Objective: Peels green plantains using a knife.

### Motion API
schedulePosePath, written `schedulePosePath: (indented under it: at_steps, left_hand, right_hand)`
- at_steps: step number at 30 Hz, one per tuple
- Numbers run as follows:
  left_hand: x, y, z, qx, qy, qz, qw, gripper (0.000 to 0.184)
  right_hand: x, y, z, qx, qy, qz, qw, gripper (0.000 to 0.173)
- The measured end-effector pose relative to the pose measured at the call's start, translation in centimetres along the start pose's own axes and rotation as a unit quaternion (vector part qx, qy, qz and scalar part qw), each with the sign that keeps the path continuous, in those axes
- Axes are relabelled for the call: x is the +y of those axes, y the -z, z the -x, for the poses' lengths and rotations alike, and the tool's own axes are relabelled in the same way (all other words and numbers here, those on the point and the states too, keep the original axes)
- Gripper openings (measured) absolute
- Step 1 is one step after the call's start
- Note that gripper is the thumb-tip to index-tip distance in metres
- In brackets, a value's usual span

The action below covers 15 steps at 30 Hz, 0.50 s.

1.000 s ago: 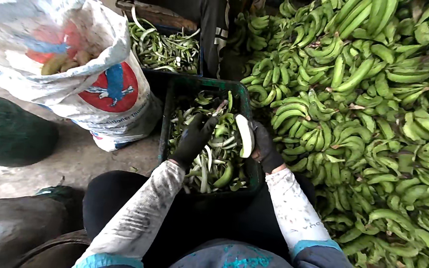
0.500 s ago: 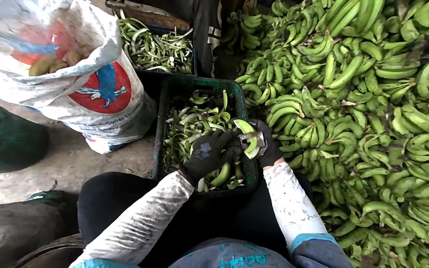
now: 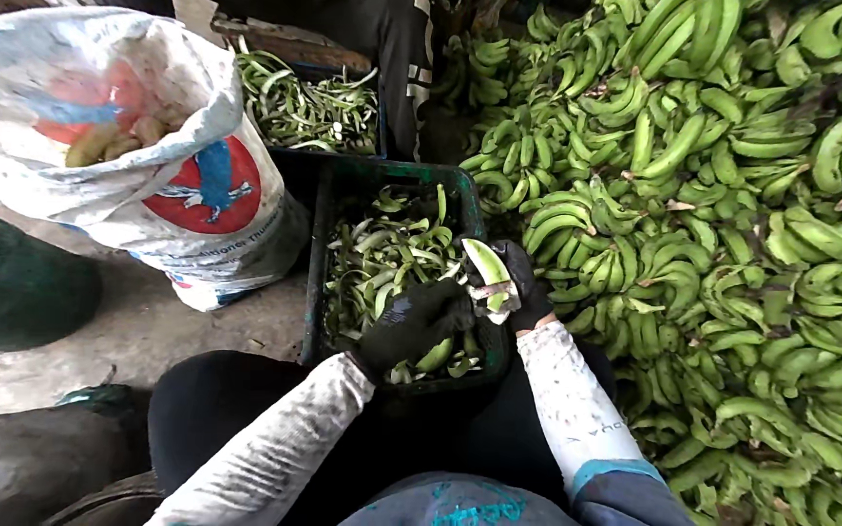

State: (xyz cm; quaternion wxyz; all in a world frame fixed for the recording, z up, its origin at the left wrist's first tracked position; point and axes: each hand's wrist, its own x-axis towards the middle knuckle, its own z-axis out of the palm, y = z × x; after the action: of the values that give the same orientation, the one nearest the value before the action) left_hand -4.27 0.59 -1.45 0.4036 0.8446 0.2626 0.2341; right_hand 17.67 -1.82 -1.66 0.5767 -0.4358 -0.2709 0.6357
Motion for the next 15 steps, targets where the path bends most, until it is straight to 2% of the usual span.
schedulePosePath:
  at_steps: [2, 4, 6, 8, 11, 13, 15]
  left_hand:
    - [-0.4, -0.2, -0.6, 0.069, 0.036, -0.093, 0.993, 0.035]
    - [-1.2, 0.5, -1.4, 0.148, 0.087, -0.151, 0.974, 0.038]
    - [-2.3, 2.4, -1.6, 0.221, 0.114, -0.133, 0.959, 0.035]
    - [-2.7, 5.0, -1.4, 0.261, 0.09, -0.11, 0.955, 0.04]
    - [-2.0, 8.3, -0.3, 0.208, 0.08, -0.111, 0.969, 0.044]
    - [-1.0, 9.6, 0.5, 0.142, 0.143, -0.118, 0.972, 0.046]
    - [-0.3, 9.7, 1.2, 0.056, 0.247, -0.131, 0.959, 0.07]
  right_hand:
    - [0.5, -0.7, 0.2, -0.011, 0.036, 0.024, 0.999, 0.034]
    - [0.5, -1.6, 0.8, 0.013, 0.034, 0.048, 0.998, 0.033]
    - [0.3, -1.7, 1.6, 0.035, 0.029, 0.046, 0.998, 0.031]
    - [-0.2, -1.1, 1.8, 0.029, 0.046, 0.05, 0.997, 0.031]
    - [-1.0, -0.7, 1.0, 0.069, 0.006, 0.023, 0.997, 0.034]
    - [-0.9, -0.7, 0.1, 0.133, 0.022, 0.038, 0.99, 0.033]
    - [0.1, -1.3, -1.1, 0.187, 0.062, 0.06, 0.979, 0.034]
